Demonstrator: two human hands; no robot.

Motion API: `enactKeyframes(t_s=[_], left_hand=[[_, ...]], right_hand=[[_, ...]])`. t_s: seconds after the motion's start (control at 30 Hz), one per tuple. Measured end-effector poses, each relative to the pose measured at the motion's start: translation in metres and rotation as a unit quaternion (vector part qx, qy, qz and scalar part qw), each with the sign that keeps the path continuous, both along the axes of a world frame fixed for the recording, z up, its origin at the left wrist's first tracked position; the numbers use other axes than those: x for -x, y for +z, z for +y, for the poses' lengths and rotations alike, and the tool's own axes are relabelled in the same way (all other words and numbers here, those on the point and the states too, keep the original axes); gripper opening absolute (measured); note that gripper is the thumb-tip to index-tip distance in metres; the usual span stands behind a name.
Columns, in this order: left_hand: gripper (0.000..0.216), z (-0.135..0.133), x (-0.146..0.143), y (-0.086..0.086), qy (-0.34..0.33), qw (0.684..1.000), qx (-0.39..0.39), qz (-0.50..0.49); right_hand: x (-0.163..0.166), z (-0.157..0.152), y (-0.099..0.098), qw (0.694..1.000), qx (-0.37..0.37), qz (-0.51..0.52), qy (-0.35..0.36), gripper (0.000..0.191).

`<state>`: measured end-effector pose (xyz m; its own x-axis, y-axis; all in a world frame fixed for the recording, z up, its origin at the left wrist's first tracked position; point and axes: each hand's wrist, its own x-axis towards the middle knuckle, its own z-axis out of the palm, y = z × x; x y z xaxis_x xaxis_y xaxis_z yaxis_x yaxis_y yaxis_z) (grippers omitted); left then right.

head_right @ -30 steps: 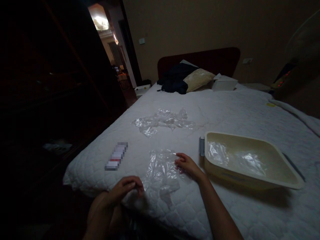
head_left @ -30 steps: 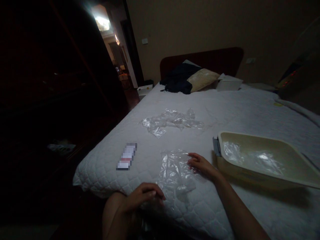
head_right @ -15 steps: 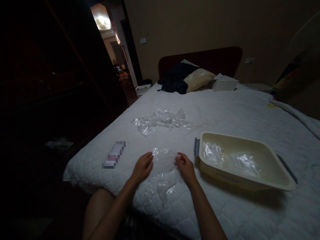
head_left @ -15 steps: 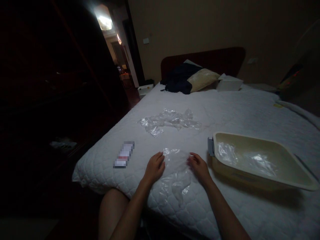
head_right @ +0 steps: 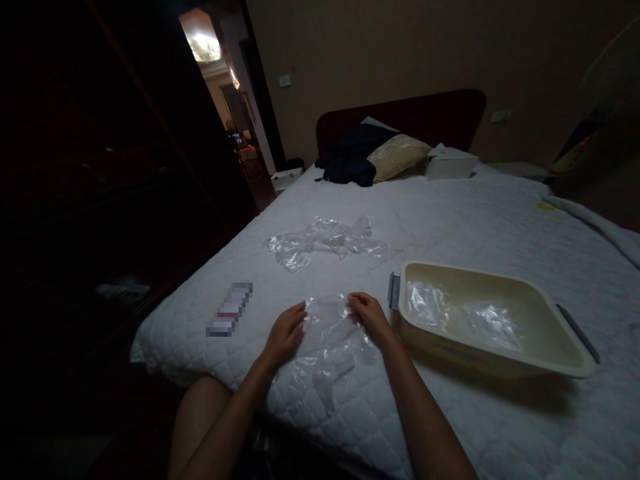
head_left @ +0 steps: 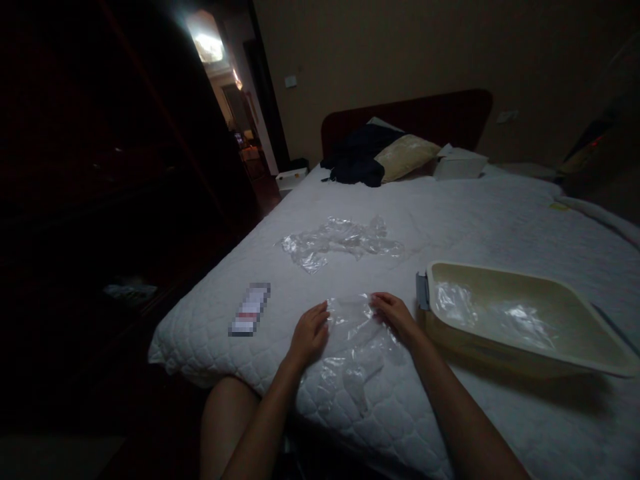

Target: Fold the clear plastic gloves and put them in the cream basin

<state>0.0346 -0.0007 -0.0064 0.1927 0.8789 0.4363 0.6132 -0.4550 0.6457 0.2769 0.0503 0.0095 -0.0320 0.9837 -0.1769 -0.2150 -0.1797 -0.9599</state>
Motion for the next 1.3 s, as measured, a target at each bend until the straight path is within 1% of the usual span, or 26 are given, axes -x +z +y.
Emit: enactKeyframes(t_s=[0.13,0.27,0.4,0.5,0.6,0.77,0.87,0.93,1.03,1.13,1.17,1.23,1.3], left_hand=[[0.038,0.002,0.003,0.0,-0.02,0.999,0.005,0.031],[0.036,0.002,0.002,-0.002,-0.016,0.997,0.001,0.082],[0.037,0.002,0.001,-0.005,-0.01,0.993,-0.034,0.115],[0.038,0.002,0.001,-0.007,0.001,0.988,-0.058,0.143],[0.039,0.002,0.0,-0.009,0.018,0.985,-0.066,0.157],[0.039,0.001,-0.003,-0.01,0.046,0.982,-0.08,0.163],[0.039,0.0,-0.004,-0.01,0.055,0.98,-0.085,0.17],[0.039,0.0,-0.005,-0.01,0.059,0.979,-0.086,0.174],[0.038,0.0,-0.005,-0.01,0.063,0.978,-0.088,0.179],[0.038,0.0,-0.005,-0.011,0.064,0.977,-0.09,0.183],[0.038,0.0,-0.005,-0.011,0.065,0.977,-0.09,0.183],[0.038,0.001,-0.004,-0.011,0.065,0.977,-0.086,0.182],[0.037,0.001,-0.004,-0.011,0.065,0.978,-0.087,0.179]], right_hand=[[0.001,0.002,-0.005,1.0,-0.011,-0.001,0.016,0.032],[0.002,0.007,-0.009,0.999,-0.024,-0.024,0.024,0.026],[0.005,0.019,-0.011,0.997,-0.054,-0.056,0.019,0.026],[0.006,0.025,-0.015,0.991,-0.086,-0.104,0.003,0.029],[0.006,0.026,-0.02,0.979,-0.117,-0.164,-0.013,0.029],[0.007,0.024,-0.023,0.964,-0.137,-0.225,-0.045,0.027],[0.005,0.024,-0.017,0.931,-0.172,-0.311,-0.078,0.027],[0.003,0.022,-0.011,0.913,-0.183,-0.355,-0.088,0.03],[-0.002,0.012,0.0,0.901,-0.179,-0.385,-0.087,0.034],[-0.007,-0.013,0.009,0.881,-0.196,-0.42,-0.095,0.032],[-0.008,-0.023,0.011,0.881,-0.198,-0.42,-0.093,0.031],[-0.008,-0.045,0.013,0.895,-0.198,-0.395,-0.057,0.031],[-0.008,-0.065,0.013,0.912,-0.173,-0.373,-0.01,0.034]])
